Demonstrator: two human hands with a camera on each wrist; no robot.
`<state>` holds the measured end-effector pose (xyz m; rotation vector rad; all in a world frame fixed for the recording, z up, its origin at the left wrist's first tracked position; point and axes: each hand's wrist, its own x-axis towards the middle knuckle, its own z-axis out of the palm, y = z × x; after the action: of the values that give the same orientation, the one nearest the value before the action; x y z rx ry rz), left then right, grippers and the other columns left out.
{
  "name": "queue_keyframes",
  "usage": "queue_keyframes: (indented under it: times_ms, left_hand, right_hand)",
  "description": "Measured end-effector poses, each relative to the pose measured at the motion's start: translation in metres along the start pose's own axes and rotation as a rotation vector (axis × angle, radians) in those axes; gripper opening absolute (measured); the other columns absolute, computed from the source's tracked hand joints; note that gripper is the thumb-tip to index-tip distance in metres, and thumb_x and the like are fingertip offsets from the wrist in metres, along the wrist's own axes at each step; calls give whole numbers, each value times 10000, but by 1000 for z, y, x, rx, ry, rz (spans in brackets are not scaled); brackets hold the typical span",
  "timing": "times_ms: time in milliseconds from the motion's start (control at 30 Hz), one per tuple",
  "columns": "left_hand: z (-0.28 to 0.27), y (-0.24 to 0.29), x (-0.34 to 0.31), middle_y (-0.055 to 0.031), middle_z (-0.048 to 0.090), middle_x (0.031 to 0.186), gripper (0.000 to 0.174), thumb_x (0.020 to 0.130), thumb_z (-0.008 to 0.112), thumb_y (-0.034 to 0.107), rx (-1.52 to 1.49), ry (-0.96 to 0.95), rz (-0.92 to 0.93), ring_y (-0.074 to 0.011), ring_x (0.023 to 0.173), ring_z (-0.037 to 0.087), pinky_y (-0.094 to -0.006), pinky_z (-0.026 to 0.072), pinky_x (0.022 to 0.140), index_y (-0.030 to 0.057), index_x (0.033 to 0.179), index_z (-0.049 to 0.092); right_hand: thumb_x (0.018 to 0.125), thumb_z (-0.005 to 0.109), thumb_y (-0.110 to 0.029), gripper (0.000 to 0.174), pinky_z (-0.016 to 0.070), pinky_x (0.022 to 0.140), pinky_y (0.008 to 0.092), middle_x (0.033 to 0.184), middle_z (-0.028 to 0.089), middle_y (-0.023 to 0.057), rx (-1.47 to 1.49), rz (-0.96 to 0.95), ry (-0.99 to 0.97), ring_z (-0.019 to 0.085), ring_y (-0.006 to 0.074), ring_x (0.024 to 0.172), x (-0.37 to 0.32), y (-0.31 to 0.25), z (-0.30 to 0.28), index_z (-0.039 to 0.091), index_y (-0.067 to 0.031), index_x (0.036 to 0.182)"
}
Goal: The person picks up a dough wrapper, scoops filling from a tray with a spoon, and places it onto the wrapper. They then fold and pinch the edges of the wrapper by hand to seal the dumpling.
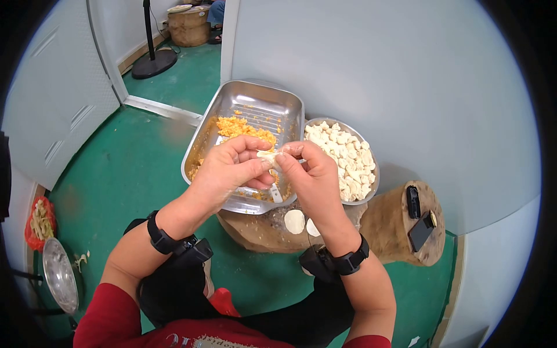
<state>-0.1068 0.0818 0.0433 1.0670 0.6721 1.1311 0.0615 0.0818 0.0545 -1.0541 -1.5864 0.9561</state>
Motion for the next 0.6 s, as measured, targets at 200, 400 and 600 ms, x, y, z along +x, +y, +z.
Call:
queue_keyframes:
  times_ms: [200,400,600]
  left_hand:
    - [0,-6,1,-82,599,836,139,866,558,76,-68,-5,-66,-144,720,634,-240,545,651,-15,967,537]
    - [0,-6,1,-81,603,827,118,869,563,95,-83,-2,-63,-137,711,638,-234,542,634,-9,921,549]
    - [1,-6,-1,-71,605,803,149,867,573,122,-15,0,-115,-130,697,635,-228,537,629,-11,935,556]
  right_hand:
    - [842,599,-103,100,399,580,182,791,582,-21,-8,26,-3,474,21,666,-1,-1,-1,602,-9,877]
    - [842,603,-106,115,419,633,208,796,591,-5,-5,-33,-7,506,53,723,1,-7,4,608,-6,900]
    - [835,604,-105,103,416,606,205,775,585,-3,-175,-38,-48,500,51,692,3,-5,-1,607,-17,890]
